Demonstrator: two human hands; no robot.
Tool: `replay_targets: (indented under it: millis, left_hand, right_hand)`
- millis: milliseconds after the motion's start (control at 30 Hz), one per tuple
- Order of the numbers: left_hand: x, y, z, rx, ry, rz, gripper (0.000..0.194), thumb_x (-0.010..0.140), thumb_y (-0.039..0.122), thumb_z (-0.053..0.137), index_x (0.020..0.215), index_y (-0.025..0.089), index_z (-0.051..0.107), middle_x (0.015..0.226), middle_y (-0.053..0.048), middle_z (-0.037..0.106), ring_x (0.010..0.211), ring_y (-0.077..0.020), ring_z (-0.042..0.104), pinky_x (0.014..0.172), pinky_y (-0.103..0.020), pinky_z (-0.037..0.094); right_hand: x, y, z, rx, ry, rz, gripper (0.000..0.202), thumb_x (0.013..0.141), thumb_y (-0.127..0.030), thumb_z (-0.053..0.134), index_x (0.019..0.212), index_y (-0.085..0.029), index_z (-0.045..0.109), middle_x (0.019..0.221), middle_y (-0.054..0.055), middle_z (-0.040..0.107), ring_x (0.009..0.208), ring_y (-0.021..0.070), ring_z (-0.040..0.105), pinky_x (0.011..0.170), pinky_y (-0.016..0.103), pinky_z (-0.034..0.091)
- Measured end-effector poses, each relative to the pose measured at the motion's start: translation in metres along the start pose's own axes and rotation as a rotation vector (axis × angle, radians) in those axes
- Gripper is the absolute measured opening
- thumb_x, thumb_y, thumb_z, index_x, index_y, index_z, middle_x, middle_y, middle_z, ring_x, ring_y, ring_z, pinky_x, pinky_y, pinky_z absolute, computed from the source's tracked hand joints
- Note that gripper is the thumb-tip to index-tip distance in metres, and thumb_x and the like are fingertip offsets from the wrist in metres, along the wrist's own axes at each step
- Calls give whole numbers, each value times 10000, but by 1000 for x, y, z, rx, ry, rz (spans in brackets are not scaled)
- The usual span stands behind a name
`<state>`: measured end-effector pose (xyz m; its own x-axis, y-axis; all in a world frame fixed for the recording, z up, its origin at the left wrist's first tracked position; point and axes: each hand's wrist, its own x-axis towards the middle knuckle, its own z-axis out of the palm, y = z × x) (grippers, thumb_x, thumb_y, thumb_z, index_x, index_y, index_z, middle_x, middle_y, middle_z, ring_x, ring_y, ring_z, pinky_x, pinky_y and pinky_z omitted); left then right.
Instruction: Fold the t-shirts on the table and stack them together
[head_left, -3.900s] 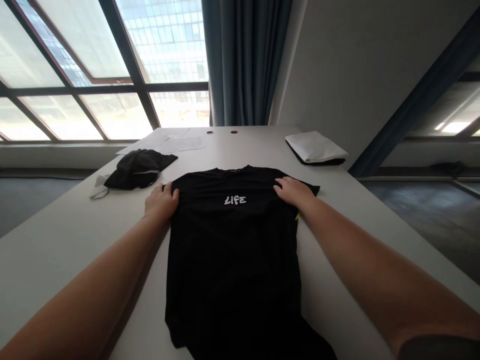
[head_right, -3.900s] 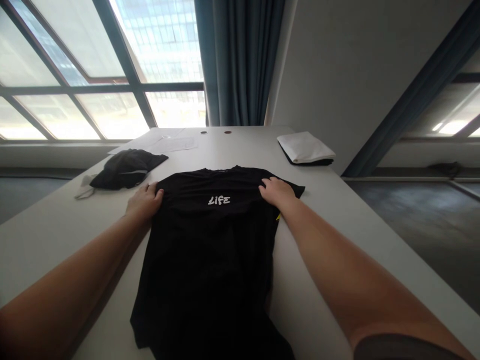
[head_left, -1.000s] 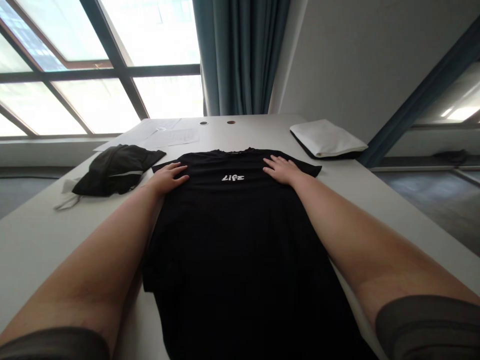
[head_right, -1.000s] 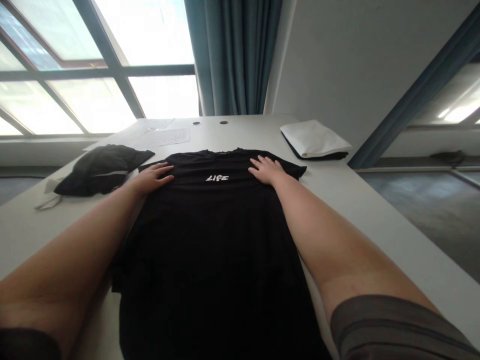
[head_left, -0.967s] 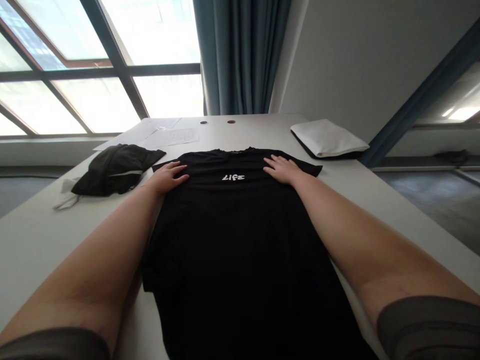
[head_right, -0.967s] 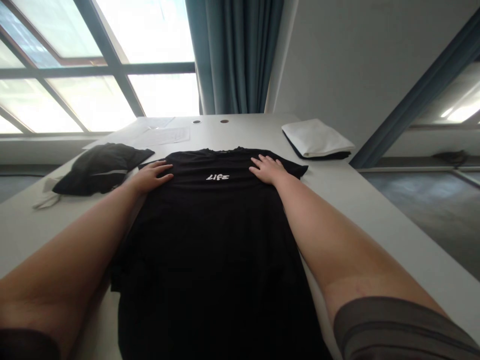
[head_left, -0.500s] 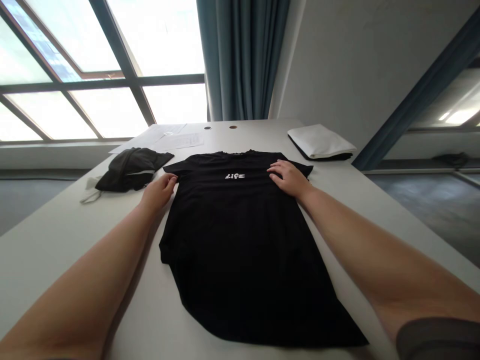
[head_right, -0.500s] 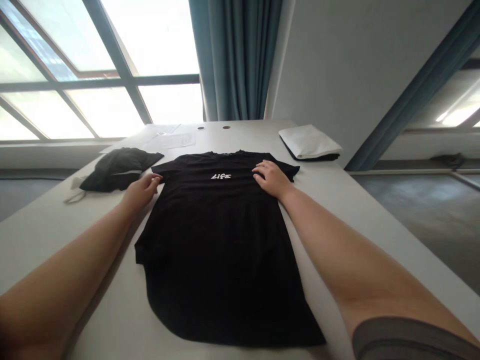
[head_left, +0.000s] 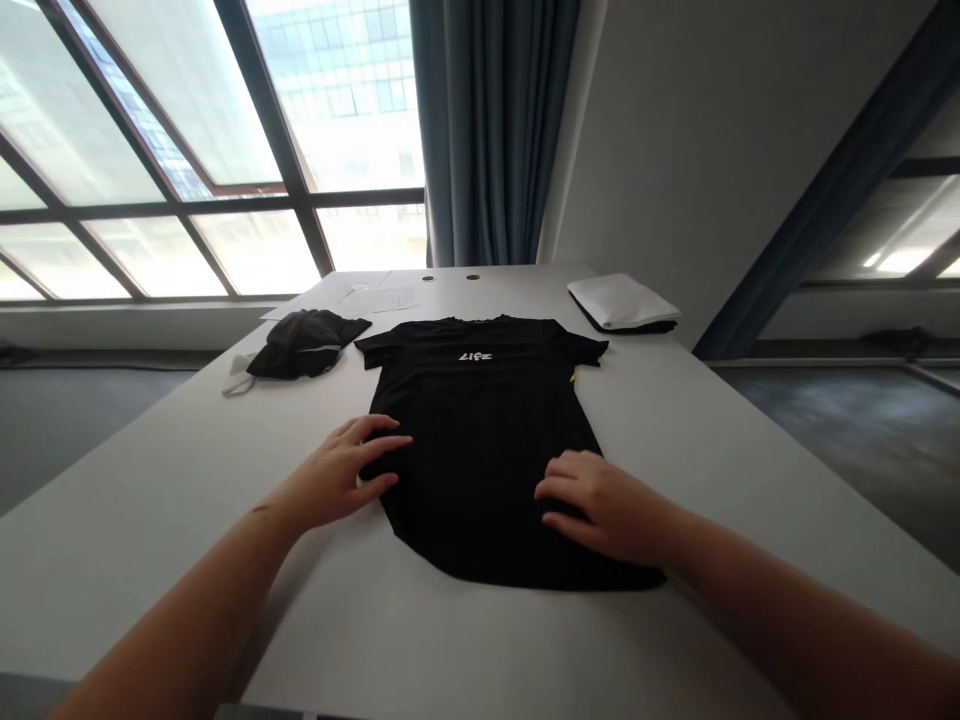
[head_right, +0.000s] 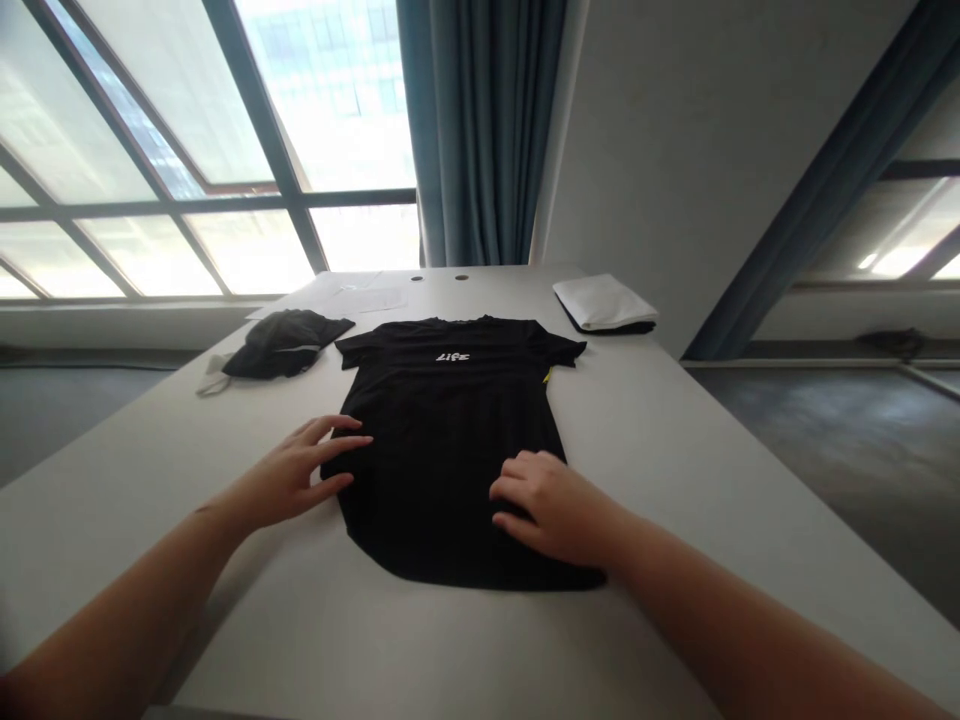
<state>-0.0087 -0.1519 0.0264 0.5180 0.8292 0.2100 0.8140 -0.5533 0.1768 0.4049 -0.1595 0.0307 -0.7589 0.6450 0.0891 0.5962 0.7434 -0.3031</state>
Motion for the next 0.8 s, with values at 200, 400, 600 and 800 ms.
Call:
replay_targets:
  millis: [200,400,600,800]
  left_hand:
    - [0,17,-8,47,-116,83,318,759,96,572,976,267,730,1572,-9,577,1512,-345,438,1311,-646,170]
    - [-32,27,-23,-360,-159,-41,116,897,200,509,973,240,586,1290,-66,739,1148,-234,685,999,-349,555]
    - [-97,6,-23,-603,-176,-226,205,984,413,530,892,232,561,1052,-68,772,985,-248,702,879,-324,566]
    - [-119,18,-1,-306,-77,-435,360,1019,538,484,890,245,649,773,-19,710,697,-208,674,663,-298,554]
  right_hand:
    - [0,-46,2,127,-313,-12,368,809,-427,887,1101,-243,758,943,52,740,947,266,671,852,359,478]
    - [-1,-36,-1,101,-270,-77,83,928,-200,676,994,-205,725,901,43,733,866,215,657,851,345,453]
    - [-9,-33,-2,121,-278,-122,90,904,-144,625,846,-196,671,806,27,671,783,183,606,813,321,447]
    - [-15,-29,-7,105,-350,-41,114,900,-297,743,970,-223,691,854,23,695,785,209,650,685,309,395]
